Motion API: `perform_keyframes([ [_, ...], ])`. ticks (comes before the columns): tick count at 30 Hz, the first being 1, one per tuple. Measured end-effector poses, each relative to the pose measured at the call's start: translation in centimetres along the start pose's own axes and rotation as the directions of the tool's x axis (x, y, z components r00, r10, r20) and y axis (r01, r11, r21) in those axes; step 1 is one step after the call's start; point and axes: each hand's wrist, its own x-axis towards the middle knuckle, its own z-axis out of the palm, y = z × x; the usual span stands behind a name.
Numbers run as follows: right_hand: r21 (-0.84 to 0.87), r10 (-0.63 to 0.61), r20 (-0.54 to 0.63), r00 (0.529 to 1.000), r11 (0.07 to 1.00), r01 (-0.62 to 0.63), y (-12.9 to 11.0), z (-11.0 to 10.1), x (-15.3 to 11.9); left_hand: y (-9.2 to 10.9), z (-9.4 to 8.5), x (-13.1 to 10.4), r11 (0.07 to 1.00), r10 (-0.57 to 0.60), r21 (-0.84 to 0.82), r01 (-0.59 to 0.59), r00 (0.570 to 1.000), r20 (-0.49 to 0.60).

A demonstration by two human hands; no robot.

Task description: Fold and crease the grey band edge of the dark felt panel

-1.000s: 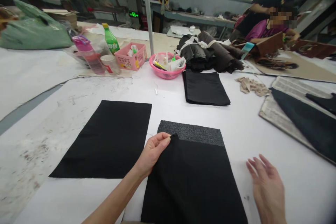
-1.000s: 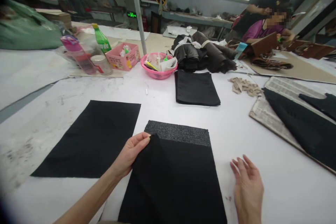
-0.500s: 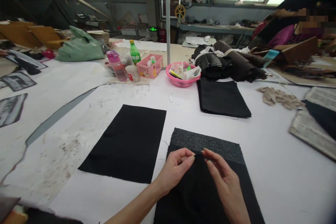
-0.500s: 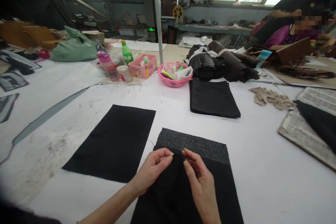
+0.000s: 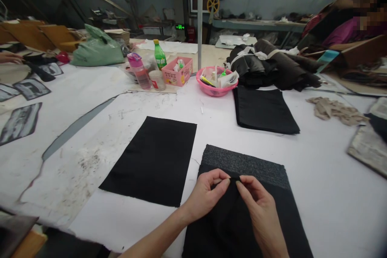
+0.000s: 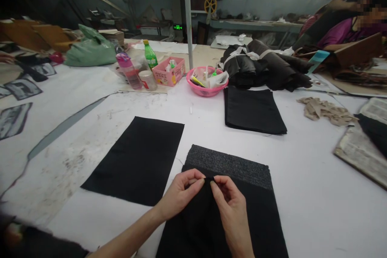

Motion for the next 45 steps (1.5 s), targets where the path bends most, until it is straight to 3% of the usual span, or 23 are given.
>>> perform_keyframes([
  [5,0.043,-0.012,-0.047,0.999,0.999,0.014,0.9,0.4,0.3,0.1,0.0,0.0,0.995,0.037,0.095,-0.037,0.999,0.007],
  [13,0.076,0.026,-0.150,0.988,0.997,-0.014,1.3,0.0,0.1,-0.2,0.3,0.0,0.993,-0.014,0.117,0.010,0.999,0.029],
  [19,-0.090,-0.046,-0.084,0.995,0.995,0.038,1.3,-0.8,-0.3,-0.7,0.3,0.0,0.994,-0.011,0.105,0.009,1.000,0.019],
  [24,-0.019,-0.065,0.005,0.998,0.998,0.065,1.1,-0.1,-0.5,-0.8,0.4,0.0,0.990,0.039,0.134,-0.043,0.999,0.029],
  [45,0.018,-0.057,-0.130,0.990,0.998,0.060,1.6,0.5,-0.6,-1.0,0.2,0.0,0.984,0.022,0.175,-0.035,0.997,0.078],
])
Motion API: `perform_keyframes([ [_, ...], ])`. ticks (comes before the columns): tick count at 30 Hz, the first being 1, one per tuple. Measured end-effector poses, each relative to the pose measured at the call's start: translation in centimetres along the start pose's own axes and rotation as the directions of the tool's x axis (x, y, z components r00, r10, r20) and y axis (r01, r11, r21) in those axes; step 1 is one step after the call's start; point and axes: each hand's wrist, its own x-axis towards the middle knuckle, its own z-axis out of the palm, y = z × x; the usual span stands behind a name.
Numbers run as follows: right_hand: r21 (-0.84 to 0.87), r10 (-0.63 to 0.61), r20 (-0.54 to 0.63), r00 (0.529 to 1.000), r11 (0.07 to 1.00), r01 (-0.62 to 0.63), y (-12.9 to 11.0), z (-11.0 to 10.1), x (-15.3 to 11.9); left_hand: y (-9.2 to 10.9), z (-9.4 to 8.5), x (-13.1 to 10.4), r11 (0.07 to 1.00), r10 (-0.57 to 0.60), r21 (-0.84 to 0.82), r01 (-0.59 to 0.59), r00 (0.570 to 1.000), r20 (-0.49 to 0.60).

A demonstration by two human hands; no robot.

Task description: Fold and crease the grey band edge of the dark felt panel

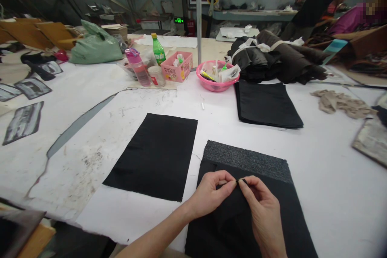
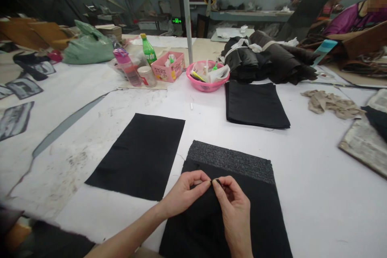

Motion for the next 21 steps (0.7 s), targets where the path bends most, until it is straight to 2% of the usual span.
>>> perform_keyframes([
  [9,0.005,0.008,0.093,0.996,1.000,-0.009,0.01,-0.42,0.04,0.46,-0.06,0.05,1.000,-0.002,-0.009,0.002,1.000,0.027],
  [21,-0.001,-0.023,0.021,1.000,1.000,0.023,0.22,-0.32,-0.09,0.48,-0.17,0.02,1.000,-0.011,0.009,0.011,0.999,0.052],
])
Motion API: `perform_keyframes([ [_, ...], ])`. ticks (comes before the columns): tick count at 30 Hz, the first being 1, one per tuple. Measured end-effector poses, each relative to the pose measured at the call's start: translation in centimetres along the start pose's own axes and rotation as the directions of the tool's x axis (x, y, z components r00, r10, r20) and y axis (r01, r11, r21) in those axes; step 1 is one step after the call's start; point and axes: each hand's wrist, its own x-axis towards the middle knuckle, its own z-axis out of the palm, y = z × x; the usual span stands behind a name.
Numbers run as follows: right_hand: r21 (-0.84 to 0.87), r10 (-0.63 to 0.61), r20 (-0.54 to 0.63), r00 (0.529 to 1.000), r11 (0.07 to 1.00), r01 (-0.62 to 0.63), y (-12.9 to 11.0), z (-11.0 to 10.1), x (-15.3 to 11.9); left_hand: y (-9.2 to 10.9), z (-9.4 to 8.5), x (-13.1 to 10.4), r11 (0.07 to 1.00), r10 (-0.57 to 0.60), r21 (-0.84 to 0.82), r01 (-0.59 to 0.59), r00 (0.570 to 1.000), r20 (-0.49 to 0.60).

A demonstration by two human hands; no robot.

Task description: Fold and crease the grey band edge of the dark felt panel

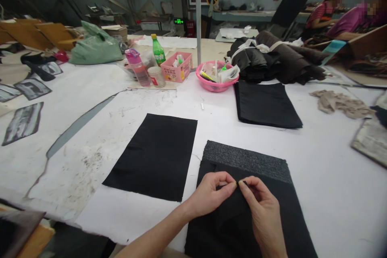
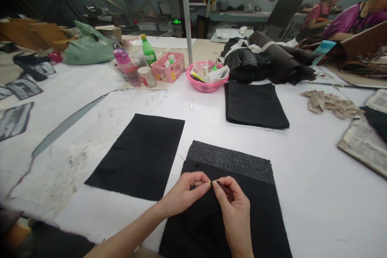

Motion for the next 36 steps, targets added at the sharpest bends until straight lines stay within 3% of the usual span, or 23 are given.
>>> perform_keyframes([
  [12,0.038,0.062,0.073,0.995,0.997,-0.065,0.0,-0.5,0.0,0.3,0.0,0.0,1.000,0.001,0.000,-0.001,1.000,0.020],
  [18,0.107,0.057,-0.073,0.996,0.993,-0.049,-0.3,-0.7,0.2,0.2,-0.1,0.0,0.999,-0.017,-0.030,0.019,0.998,0.053],
  [23,0.222,0.068,-0.202,0.977,0.975,-0.022,-0.8,-1.7,0.9,0.2,0.0,-0.1,0.999,-0.030,-0.034,0.030,0.999,0.015],
  [25,0.146,0.067,-0.185,0.981,0.989,-0.040,-0.8,-2.1,0.8,0.3,0.1,-0.2,0.999,-0.023,-0.030,0.023,1.000,0.011],
  [29,-0.118,0.040,-0.015,0.999,0.992,-0.042,-0.9,-2.0,0.1,0.3,0.2,-0.3,1.000,-0.003,-0.008,0.003,1.000,-0.004],
  [32,-0.182,0.031,0.081,0.996,0.983,-0.016,-1.2,-1.4,-0.3,0.3,0.2,-0.4,0.999,0.016,0.040,-0.016,1.000,-0.021],
  [36,-0.150,0.017,-0.012,1.000,0.988,-0.019,-1.5,-1.3,-0.3,0.8,-0.4,-0.5,0.994,0.037,0.107,-0.036,0.999,-0.014],
])
